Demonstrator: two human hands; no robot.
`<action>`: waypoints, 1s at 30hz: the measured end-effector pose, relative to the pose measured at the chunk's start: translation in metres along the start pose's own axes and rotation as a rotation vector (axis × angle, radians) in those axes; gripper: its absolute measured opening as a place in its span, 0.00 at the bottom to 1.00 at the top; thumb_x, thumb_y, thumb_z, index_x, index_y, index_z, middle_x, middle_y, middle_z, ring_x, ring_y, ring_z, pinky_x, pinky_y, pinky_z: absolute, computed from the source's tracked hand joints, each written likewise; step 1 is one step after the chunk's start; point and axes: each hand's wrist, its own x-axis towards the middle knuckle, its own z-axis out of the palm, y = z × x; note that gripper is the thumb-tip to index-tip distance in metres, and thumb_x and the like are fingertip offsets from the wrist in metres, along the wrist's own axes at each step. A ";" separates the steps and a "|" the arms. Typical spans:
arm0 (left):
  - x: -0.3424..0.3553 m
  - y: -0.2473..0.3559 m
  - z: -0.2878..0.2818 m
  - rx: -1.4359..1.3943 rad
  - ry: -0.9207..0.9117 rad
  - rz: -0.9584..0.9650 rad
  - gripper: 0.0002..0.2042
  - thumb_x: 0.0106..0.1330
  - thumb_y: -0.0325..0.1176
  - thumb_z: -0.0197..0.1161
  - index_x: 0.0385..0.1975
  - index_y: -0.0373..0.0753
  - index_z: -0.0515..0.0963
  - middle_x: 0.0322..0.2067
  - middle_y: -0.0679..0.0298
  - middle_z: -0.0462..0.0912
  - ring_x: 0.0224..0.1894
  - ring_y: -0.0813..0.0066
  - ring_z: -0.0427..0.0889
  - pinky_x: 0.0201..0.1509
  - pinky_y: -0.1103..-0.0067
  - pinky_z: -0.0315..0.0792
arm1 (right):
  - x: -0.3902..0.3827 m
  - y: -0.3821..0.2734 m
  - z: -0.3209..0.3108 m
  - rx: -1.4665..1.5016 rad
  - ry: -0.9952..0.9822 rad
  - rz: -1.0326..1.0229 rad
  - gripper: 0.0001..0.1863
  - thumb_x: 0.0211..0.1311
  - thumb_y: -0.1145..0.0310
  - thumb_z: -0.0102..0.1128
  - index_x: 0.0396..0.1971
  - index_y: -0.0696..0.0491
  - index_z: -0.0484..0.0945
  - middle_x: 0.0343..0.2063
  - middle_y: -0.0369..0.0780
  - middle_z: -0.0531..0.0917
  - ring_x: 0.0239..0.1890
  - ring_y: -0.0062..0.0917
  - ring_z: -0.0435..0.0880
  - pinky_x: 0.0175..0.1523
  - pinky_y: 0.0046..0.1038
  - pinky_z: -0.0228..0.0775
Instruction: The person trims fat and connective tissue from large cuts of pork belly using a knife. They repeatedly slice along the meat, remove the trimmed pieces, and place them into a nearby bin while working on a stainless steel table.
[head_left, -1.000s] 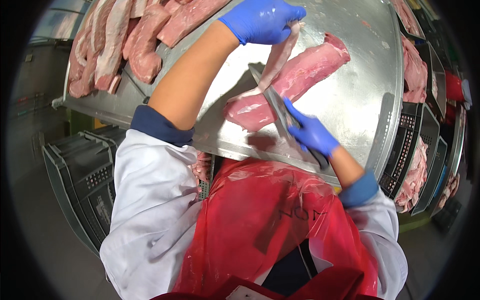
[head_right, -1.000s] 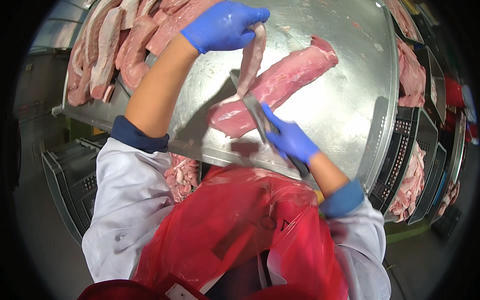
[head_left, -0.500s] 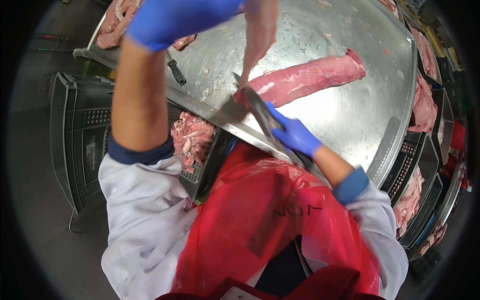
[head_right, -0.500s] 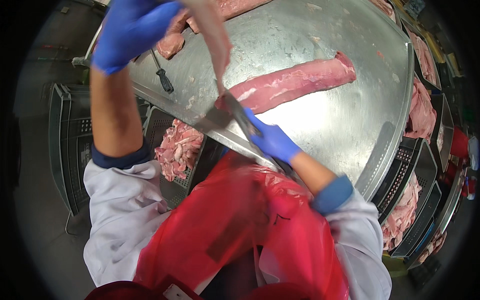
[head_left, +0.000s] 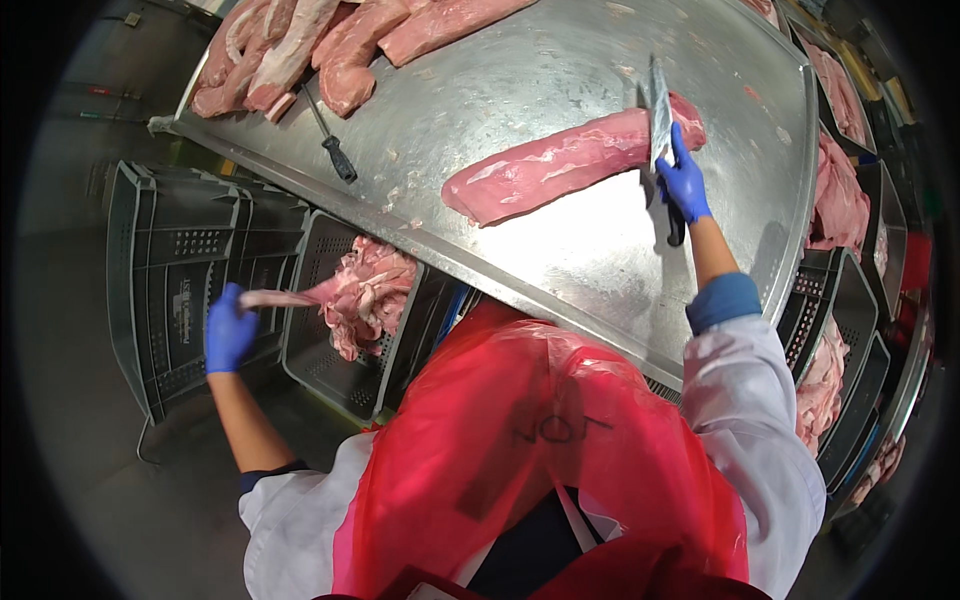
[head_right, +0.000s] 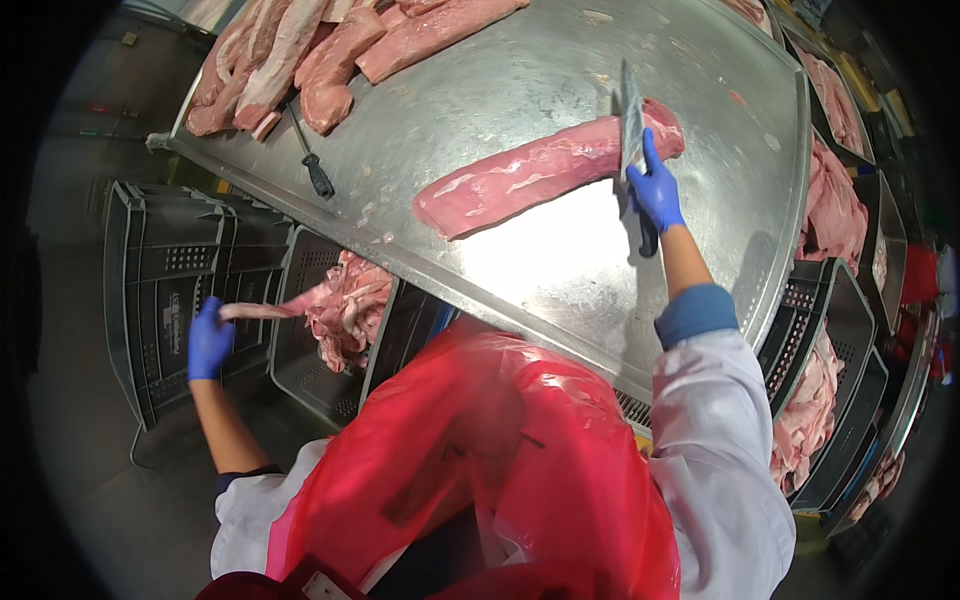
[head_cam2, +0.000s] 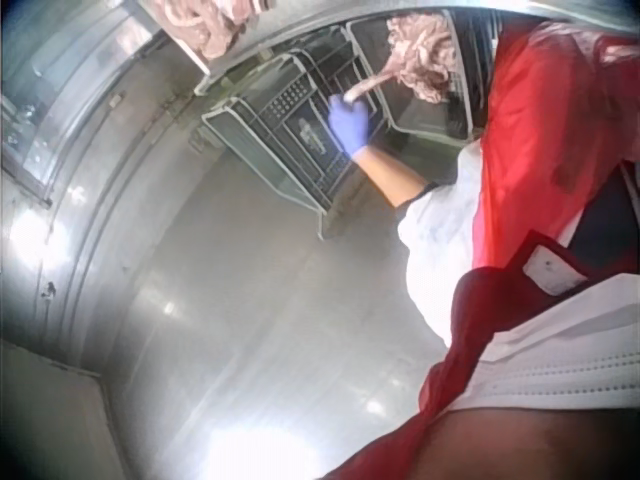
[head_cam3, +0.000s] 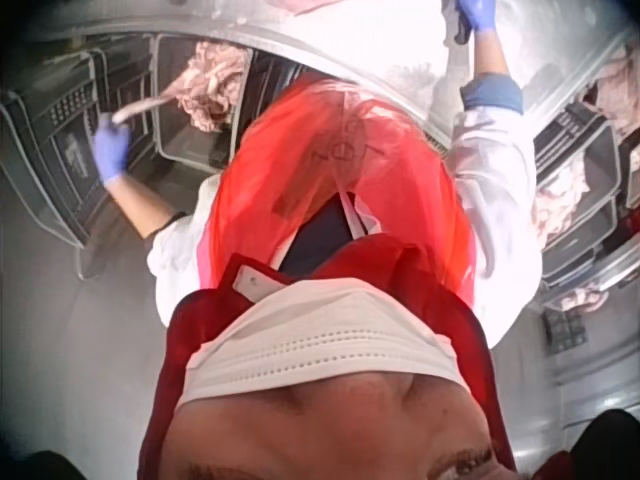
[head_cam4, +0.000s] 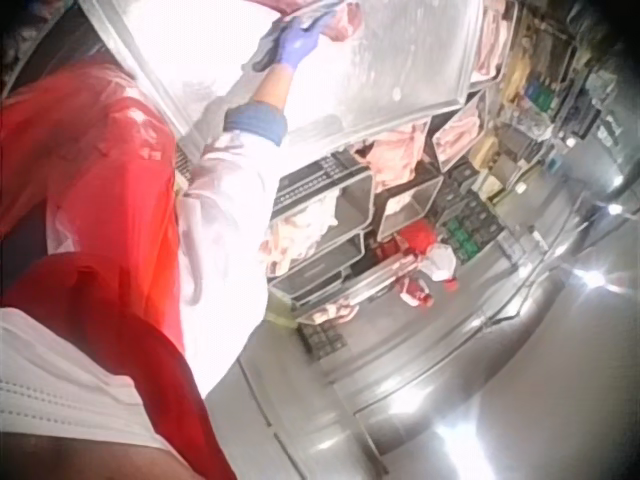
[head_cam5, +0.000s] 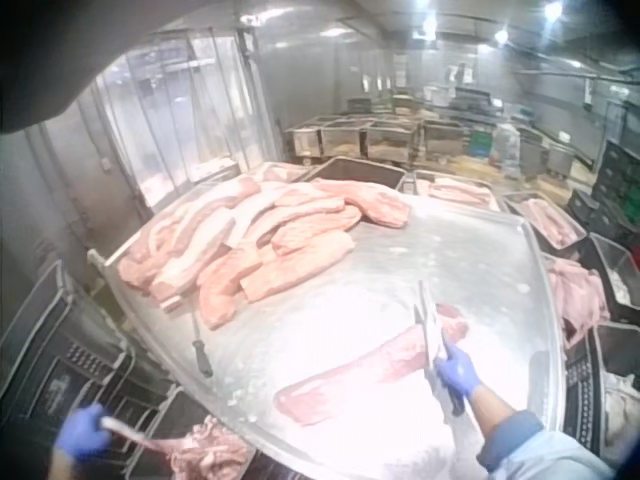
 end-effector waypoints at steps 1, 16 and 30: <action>0.002 -0.004 0.029 0.089 0.002 0.057 0.18 0.58 0.30 0.60 0.48 0.33 0.74 0.42 0.44 0.82 0.48 0.37 0.80 0.50 0.57 0.75 | 0.014 0.005 -0.003 0.024 0.035 0.047 0.42 0.65 0.68 0.58 0.77 0.32 0.52 0.27 0.40 0.84 0.21 0.21 0.80 0.28 0.27 0.75; 0.108 0.147 0.115 -0.100 -0.049 0.672 0.22 0.58 0.32 0.64 0.52 0.31 0.73 0.48 0.45 0.79 0.52 0.44 0.78 0.58 0.61 0.73 | 0.018 -0.021 0.016 -0.102 0.125 0.049 0.41 0.65 0.65 0.62 0.75 0.31 0.55 0.31 0.45 0.86 0.27 0.23 0.85 0.37 0.29 0.79; 0.176 0.287 0.214 -0.574 -0.191 0.832 0.31 0.53 0.39 0.72 0.55 0.33 0.69 0.49 0.46 0.74 0.53 0.47 0.75 0.60 0.63 0.71 | -0.035 -0.038 0.050 0.303 0.093 0.239 0.38 0.72 0.71 0.51 0.77 0.30 0.51 0.22 0.35 0.77 0.19 0.17 0.75 0.25 0.25 0.74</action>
